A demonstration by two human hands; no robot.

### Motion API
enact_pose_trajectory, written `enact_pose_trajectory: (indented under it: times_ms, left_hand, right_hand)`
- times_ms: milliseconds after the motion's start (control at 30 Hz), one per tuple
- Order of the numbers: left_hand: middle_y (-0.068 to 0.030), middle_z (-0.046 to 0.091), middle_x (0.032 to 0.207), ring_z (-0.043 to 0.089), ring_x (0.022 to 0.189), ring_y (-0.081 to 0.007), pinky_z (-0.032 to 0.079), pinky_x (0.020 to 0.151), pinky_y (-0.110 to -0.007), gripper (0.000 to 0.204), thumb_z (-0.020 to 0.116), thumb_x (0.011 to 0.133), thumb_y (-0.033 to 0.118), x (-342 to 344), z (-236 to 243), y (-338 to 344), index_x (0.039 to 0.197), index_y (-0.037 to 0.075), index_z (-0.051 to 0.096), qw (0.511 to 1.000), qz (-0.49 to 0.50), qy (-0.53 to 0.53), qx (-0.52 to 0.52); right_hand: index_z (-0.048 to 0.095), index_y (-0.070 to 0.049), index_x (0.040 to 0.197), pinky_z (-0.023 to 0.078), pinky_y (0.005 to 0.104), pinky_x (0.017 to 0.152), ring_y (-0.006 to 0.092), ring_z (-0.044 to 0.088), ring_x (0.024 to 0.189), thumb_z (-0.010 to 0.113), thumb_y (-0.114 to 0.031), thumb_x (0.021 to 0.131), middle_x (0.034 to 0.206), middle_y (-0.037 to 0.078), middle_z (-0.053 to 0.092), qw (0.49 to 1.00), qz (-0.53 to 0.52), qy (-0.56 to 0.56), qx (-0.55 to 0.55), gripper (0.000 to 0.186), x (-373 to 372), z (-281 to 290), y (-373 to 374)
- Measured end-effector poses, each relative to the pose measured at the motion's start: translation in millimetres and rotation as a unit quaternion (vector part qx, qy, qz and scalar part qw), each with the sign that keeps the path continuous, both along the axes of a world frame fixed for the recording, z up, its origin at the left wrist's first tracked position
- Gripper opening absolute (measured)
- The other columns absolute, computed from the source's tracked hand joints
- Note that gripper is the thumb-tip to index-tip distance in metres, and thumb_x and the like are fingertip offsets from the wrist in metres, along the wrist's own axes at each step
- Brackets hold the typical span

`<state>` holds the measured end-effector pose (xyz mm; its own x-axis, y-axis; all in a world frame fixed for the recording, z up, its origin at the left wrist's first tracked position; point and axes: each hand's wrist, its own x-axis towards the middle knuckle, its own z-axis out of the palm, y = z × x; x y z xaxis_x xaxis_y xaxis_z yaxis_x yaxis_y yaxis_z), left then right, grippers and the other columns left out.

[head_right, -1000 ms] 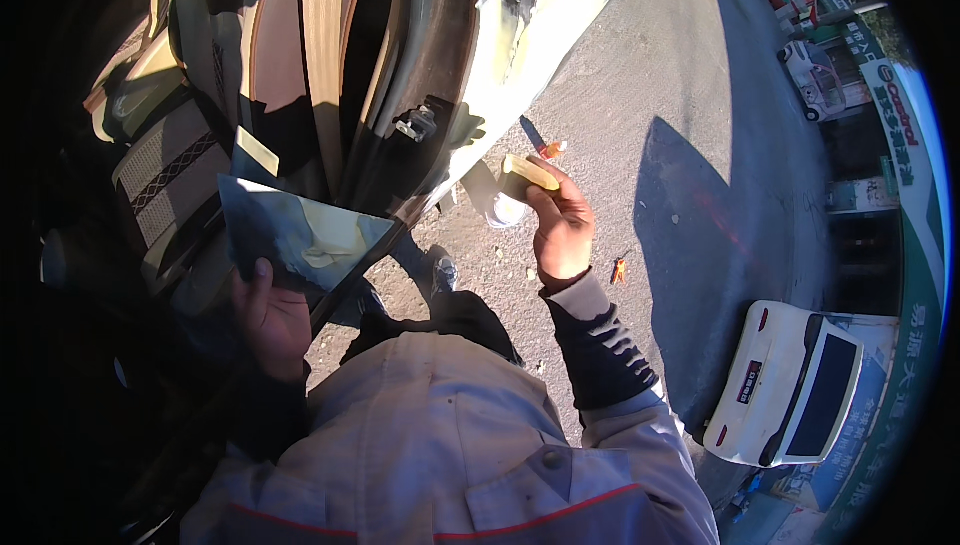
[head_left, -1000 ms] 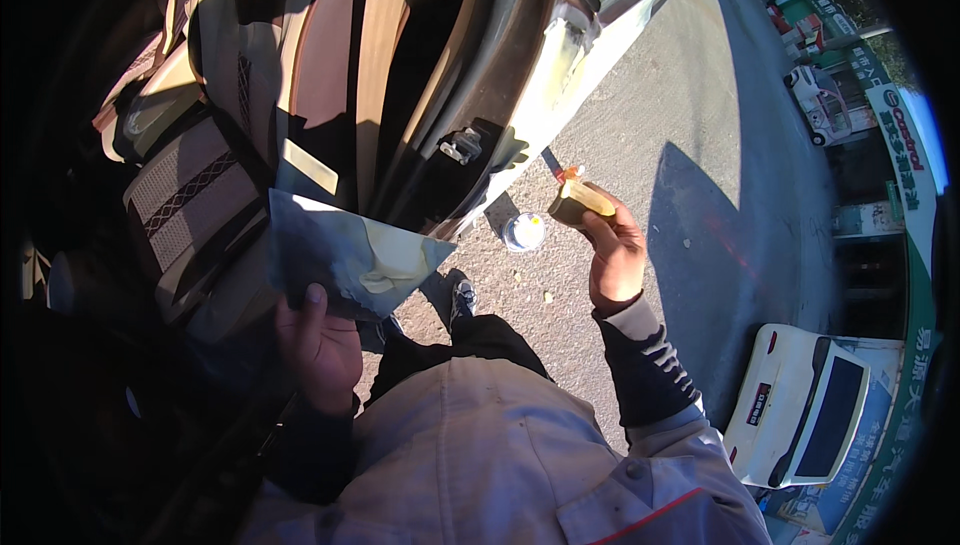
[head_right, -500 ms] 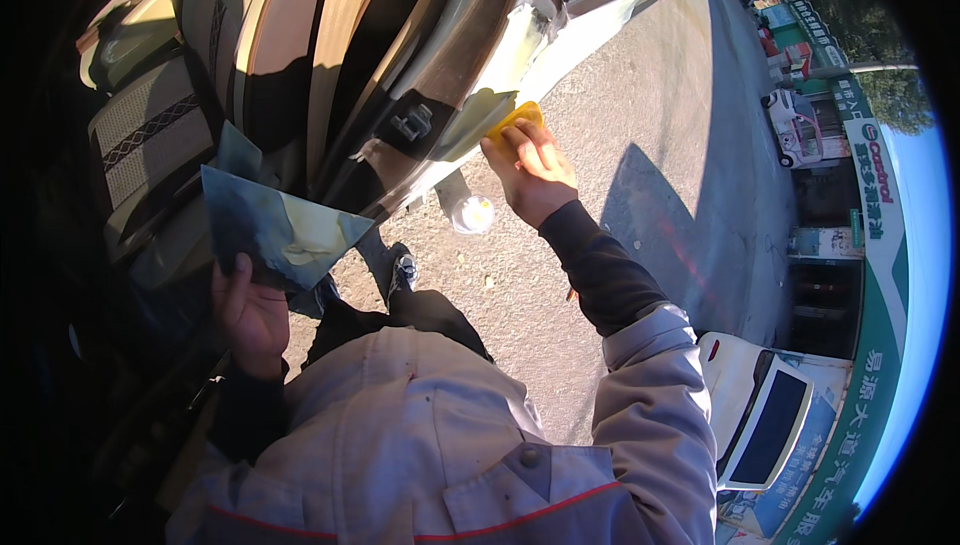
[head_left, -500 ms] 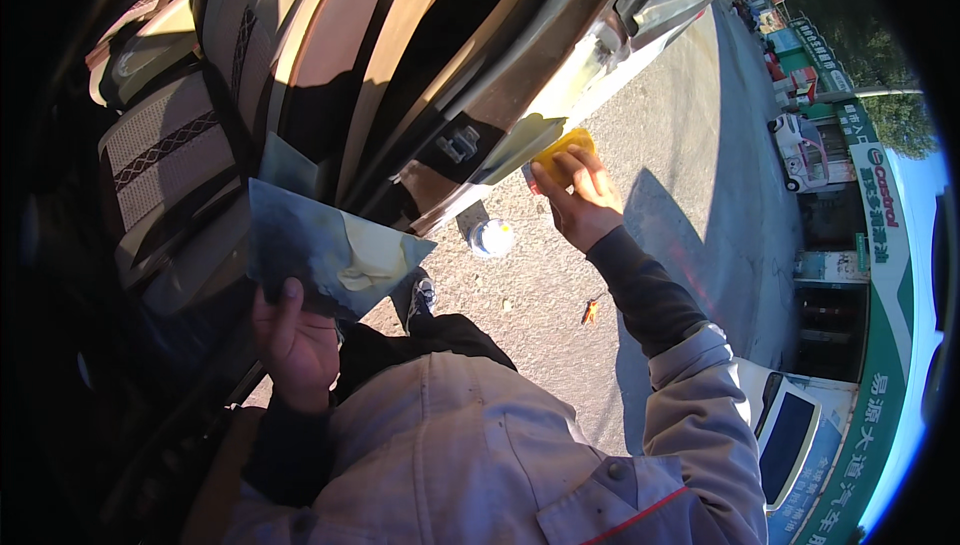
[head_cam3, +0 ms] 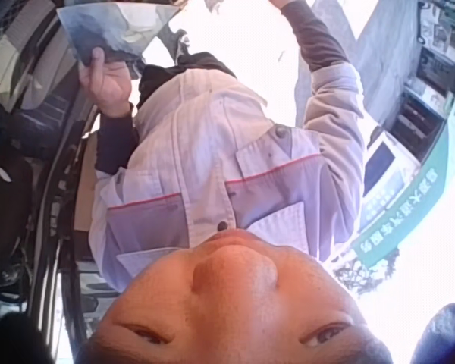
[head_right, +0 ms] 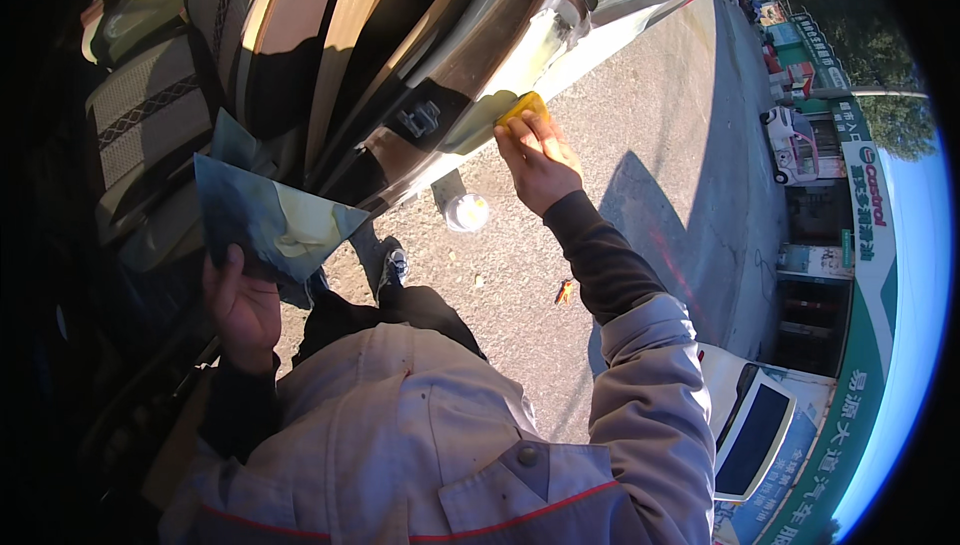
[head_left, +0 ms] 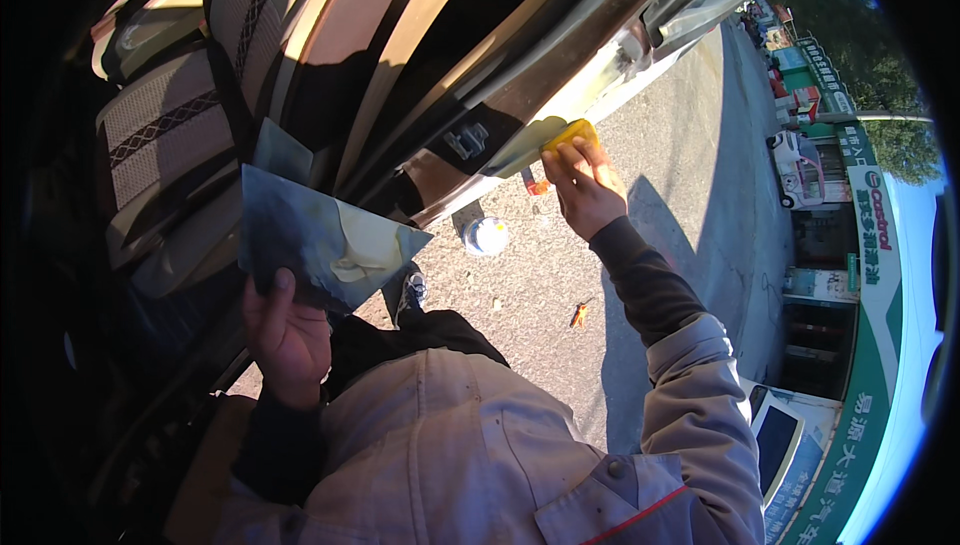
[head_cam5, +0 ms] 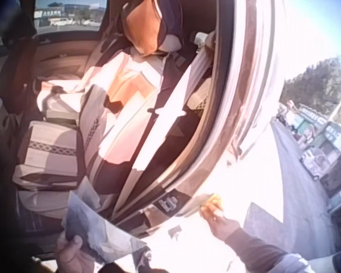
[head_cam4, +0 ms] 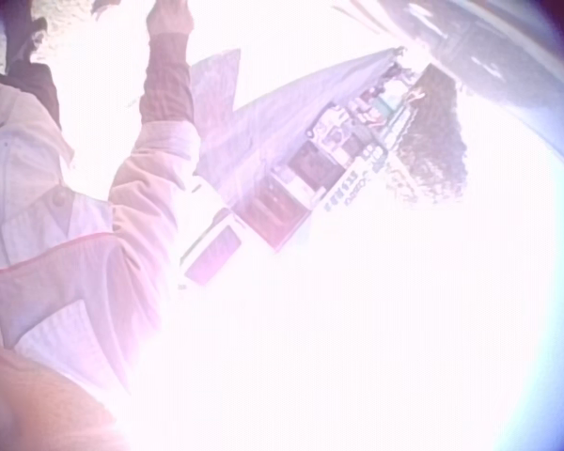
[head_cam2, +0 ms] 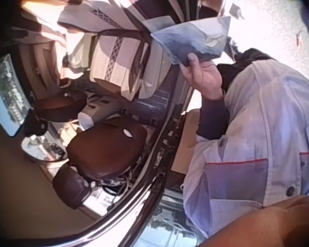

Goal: The person applies a beige filler paste to the rear quarter panel and trunk area of a brown car using a metal spreader and a yellow sponge. They repeatedly scoop filler from a container and smooth it onto the car's surface.

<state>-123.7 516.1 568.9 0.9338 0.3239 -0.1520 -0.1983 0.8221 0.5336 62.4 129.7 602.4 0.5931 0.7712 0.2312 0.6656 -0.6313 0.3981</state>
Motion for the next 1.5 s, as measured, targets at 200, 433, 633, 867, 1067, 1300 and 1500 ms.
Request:
enact_pose_trajectory:
  times_ms: [200, 433, 633, 867, 1067, 1300, 1500]
  left_hand:
    - [-0.0117, 0.067, 0.134, 0.064, 0.121, -0.0224, 0.051, 0.104, -0.039, 0.035, 0.056, 0.104, 0.005, 2, -2, 3, 0.139, 0.001, 0.057, 1.0, -0.007, 0.003, 0.0]
    - [-0.0109, 0.066, 0.134, 0.064, 0.122, -0.0224, 0.051, 0.105, -0.04, 0.035, 0.057, 0.103, 0.006, 1, -6, 6, 0.139, 0.003, 0.057, 1.0, -0.003, 0.009, -0.011]
    - [-0.011, 0.066, 0.135, 0.064, 0.123, -0.0226, 0.051, 0.105, -0.04, 0.036, 0.057, 0.103, 0.006, -1, -12, 9, 0.139, 0.002, 0.057, 1.0, 0.008, 0.003, -0.017]
    - [-0.0116, 0.066, 0.136, 0.064, 0.123, -0.0225, 0.052, 0.104, -0.039, 0.035, 0.056, 0.104, 0.005, -5, -14, 11, 0.139, 0.001, 0.057, 1.0, 0.005, 0.012, -0.021]
    - [-0.0115, 0.067, 0.134, 0.064, 0.121, -0.0221, 0.052, 0.103, -0.039, 0.034, 0.056, 0.103, 0.005, -9, -11, 12, 0.137, 0.001, 0.058, 1.0, 0.018, 0.006, -0.011]
    - [-0.0112, 0.067, 0.134, 0.064, 0.122, -0.0225, 0.052, 0.104, -0.04, 0.035, 0.055, 0.104, 0.006, -15, -7, 19, 0.138, 0.001, 0.058, 1.0, 0.008, 0.023, 0.012]
    - [-0.0107, 0.067, 0.135, 0.065, 0.123, -0.0235, 0.053, 0.104, -0.041, 0.035, 0.053, 0.105, 0.009, -21, -6, 26, 0.139, 0.002, 0.058, 0.998, 0.013, 0.04, 0.044]
  right_hand:
    - [0.068, -0.014, 0.132, 0.05, 0.0501, 0.109, 0.0311, 0.053, 0.129, 0.075, -0.011, 0.082, 0.125, 0.008, 0.061, 1.0, -0.025, 0.0, -0.018, 0.051, -11, 6, 3]
    - [0.068, -0.014, 0.133, 0.054, 0.0507, 0.104, 0.0309, 0.055, 0.125, 0.077, -0.012, 0.081, 0.125, 0.007, 0.061, 1.0, -0.003, -0.008, -0.018, 0.053, -14, 28, 4]
    - [0.069, -0.014, 0.132, 0.056, 0.0508, 0.102, 0.031, 0.055, 0.126, 0.076, -0.011, 0.081, 0.126, 0.007, 0.061, 0.997, 0.036, -0.018, -0.07, 0.052, 3, 51, -3]
    - [0.067, -0.012, 0.133, 0.054, 0.0507, 0.105, 0.0301, 0.055, 0.129, 0.073, -0.011, 0.081, 0.129, 0.007, 0.06, 0.996, 0.025, -0.021, -0.086, 0.052, 11, 54, -6]
    - [0.068, -0.015, 0.132, 0.055, 0.0504, 0.101, 0.0302, 0.056, 0.126, 0.078, -0.013, 0.082, 0.128, 0.007, 0.061, 0.999, -0.027, 0.013, -0.034, 0.051, -27, 24, -3]
    - [0.066, -0.018, 0.135, 0.051, 0.0427, 0.103, 0.0306, 0.056, 0.127, 0.077, -0.015, 0.084, 0.132, 0.007, 0.06, 0.998, -0.028, 0.043, 0.044, 0.052, -49, -47, 13]
    - [0.066, -0.018, 0.136, 0.053, 0.0407, 0.098, 0.0308, 0.057, 0.13, 0.073, -0.014, 0.087, 0.133, 0.008, 0.06, 0.997, -0.037, 0.037, 0.049, 0.05, -41, -75, 16]
